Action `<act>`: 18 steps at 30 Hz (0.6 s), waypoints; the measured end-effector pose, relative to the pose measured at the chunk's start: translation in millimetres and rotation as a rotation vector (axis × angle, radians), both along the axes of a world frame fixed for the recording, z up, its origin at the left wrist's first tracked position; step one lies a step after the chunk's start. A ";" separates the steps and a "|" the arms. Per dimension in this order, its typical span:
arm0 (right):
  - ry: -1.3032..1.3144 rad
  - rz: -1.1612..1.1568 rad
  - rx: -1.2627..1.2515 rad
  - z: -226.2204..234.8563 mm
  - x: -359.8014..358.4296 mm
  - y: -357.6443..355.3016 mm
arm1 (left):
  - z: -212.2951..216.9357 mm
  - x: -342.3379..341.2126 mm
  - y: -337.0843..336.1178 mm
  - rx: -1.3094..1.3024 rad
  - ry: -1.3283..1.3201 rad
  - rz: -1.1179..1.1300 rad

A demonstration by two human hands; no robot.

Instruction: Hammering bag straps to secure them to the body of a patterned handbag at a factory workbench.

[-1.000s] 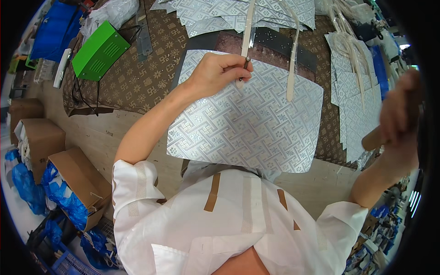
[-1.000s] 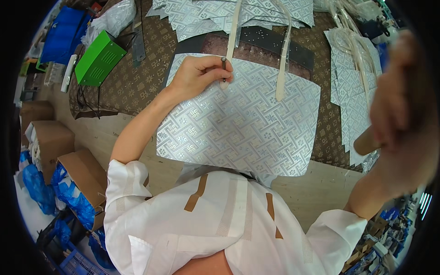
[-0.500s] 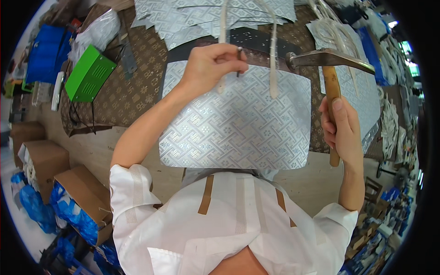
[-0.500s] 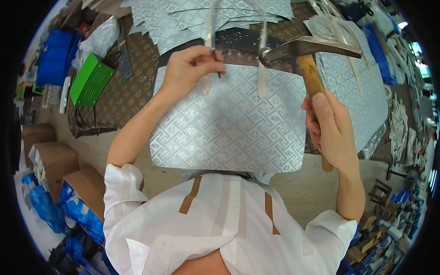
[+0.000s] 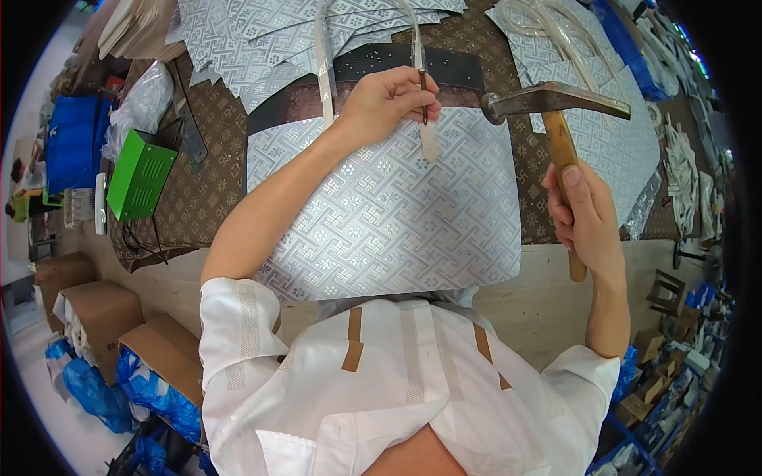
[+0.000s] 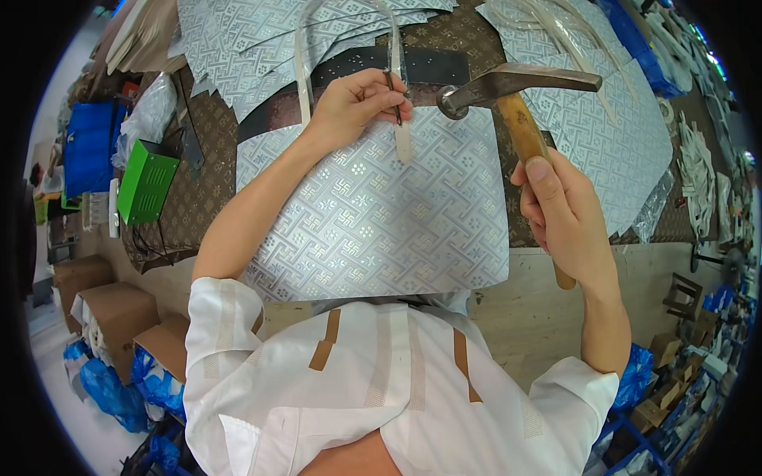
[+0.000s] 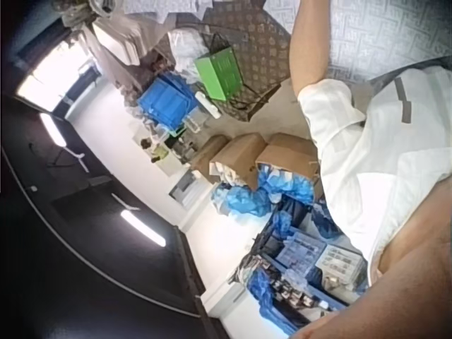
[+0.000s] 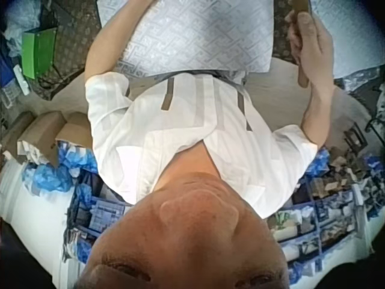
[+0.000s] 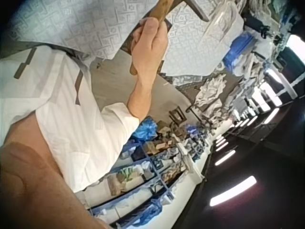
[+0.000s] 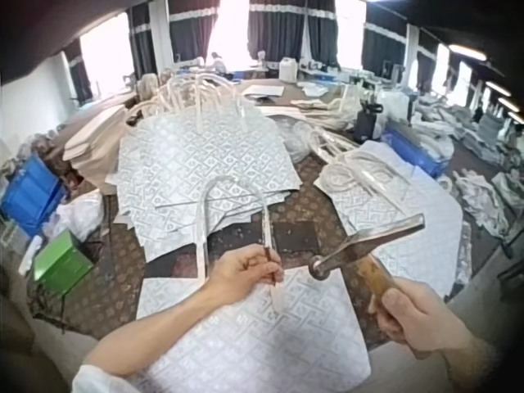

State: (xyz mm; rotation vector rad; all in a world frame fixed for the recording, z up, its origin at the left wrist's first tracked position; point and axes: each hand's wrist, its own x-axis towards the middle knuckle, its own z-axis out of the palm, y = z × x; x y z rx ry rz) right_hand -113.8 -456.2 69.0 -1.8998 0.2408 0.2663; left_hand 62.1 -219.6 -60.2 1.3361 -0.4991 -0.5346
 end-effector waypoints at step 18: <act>-0.531 0.132 0.250 92.7 23.0 -6.9 | -0.4 -9.6 -3.6 0.167 -0.386 0.003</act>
